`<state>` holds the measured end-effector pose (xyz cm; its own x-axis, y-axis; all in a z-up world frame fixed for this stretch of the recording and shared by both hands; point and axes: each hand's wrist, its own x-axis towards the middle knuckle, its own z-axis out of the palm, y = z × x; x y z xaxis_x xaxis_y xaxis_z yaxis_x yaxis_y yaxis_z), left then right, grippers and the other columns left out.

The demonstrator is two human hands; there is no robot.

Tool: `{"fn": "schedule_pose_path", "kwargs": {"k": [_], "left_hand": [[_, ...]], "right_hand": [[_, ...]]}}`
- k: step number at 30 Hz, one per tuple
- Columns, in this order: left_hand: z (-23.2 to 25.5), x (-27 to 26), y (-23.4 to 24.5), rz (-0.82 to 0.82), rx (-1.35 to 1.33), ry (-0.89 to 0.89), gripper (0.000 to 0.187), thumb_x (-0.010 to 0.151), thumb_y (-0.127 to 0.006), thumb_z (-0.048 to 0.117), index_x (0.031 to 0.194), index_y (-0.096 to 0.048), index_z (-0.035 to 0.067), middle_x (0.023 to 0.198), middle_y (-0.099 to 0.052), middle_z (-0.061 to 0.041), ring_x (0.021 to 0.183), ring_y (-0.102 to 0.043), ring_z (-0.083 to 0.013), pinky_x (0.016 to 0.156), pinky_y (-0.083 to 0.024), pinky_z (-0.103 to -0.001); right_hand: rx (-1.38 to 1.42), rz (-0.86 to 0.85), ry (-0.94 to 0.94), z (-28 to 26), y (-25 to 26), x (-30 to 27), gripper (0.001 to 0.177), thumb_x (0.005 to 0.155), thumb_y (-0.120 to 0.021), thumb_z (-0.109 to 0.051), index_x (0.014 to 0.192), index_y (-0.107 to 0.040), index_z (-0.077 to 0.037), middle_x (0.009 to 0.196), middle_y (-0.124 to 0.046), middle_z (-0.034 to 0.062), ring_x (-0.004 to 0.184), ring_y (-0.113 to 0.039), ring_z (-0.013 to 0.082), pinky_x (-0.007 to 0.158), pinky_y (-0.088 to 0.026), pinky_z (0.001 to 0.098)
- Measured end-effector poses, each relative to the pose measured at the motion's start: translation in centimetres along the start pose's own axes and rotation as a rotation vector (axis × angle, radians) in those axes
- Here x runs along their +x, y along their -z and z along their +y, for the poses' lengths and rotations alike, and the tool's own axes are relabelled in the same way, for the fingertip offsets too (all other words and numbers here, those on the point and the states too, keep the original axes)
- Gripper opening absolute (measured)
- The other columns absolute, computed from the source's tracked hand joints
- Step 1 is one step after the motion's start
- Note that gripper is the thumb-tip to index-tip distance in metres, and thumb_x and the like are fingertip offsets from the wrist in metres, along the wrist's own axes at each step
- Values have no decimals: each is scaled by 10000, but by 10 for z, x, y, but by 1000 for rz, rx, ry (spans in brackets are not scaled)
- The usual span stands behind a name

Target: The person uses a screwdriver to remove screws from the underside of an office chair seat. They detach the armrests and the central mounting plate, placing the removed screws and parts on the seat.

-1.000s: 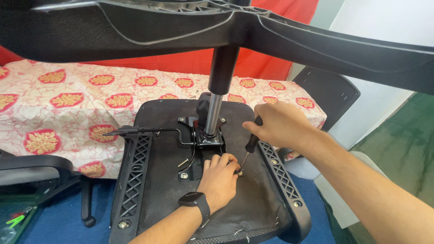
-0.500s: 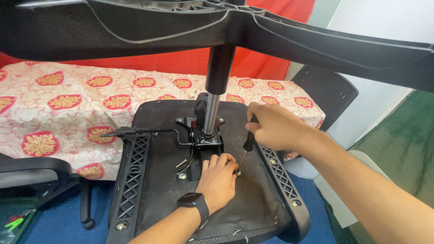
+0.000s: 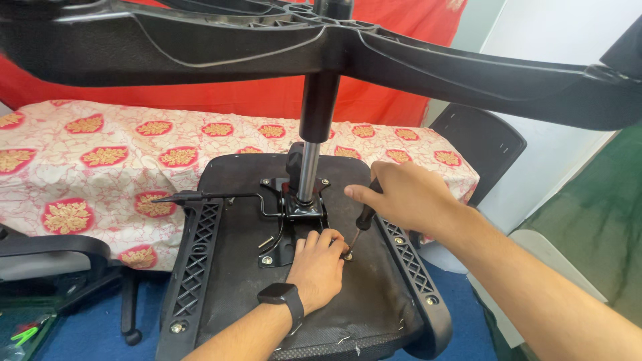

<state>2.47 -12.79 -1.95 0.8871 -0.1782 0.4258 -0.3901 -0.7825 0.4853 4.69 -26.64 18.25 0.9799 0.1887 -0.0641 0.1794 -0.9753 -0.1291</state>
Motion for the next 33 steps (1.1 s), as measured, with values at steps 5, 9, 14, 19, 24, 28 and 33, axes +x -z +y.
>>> {"fn": "schedule_pose_path", "kwargs": {"k": [5,9,14,19,24,28,33], "left_hand": [[-7,-5,17,-43,-145,60,217,841,-695,128,1041,-676,47,1147,-628,-93,1107,-551,-300,954,-438,-422],[-20,-12,44,24,-95,187,144,847,-699,169,933,-707,54,1070,-673,-103,1068,-614,-296,955,-480,-416],[-54,-36,88,82,286,397,166,859,-674,212,958,-723,88,1143,-630,-77,1185,-523,-287,1011,-384,-491],[-70,-57,97,88,392,479,363,808,-721,260,1100,-688,48,1385,-482,-134,1324,-384,-337,1084,-304,-510],[-68,-60,90,58,512,573,483,836,-687,330,1200,-633,17,1494,-399,-167,1411,-297,-362,1106,-243,-600],[-67,-62,92,15,494,610,522,876,-652,357,1256,-592,4,1530,-380,-180,1459,-248,-395,1104,-264,-614],[-67,-65,88,26,511,600,516,890,-630,353,1262,-584,-2,1523,-387,-187,1456,-252,-401,1107,-268,-619]], "right_hand": [[152,355,432,16,-15,-5,401,869,-710,-399,984,-625,-25,701,-708,165,667,-709,300,600,-514,430],[489,202,-64,39,-26,-11,343,894,-765,-337,1013,-621,-49,699,-701,176,618,-679,239,559,-509,398],[1101,180,-91,70,-47,-17,322,932,-717,-219,919,-572,69,751,-705,148,659,-674,218,629,-566,380],[1649,-86,-126,72,-93,-27,247,934,-622,-154,1044,-617,66,878,-696,149,799,-720,237,805,-600,405],[1822,-325,-137,53,-123,-49,354,908,-636,-155,1208,-622,32,977,-679,146,935,-712,260,947,-594,434],[1813,-434,-108,41,-126,-59,384,895,-632,-125,1250,-631,22,984,-668,98,978,-699,239,958,-593,422],[1707,-458,-142,36,-123,-67,292,814,-659,-46,1097,-586,-52,917,-611,46,886,-668,191,864,-610,413]]}}
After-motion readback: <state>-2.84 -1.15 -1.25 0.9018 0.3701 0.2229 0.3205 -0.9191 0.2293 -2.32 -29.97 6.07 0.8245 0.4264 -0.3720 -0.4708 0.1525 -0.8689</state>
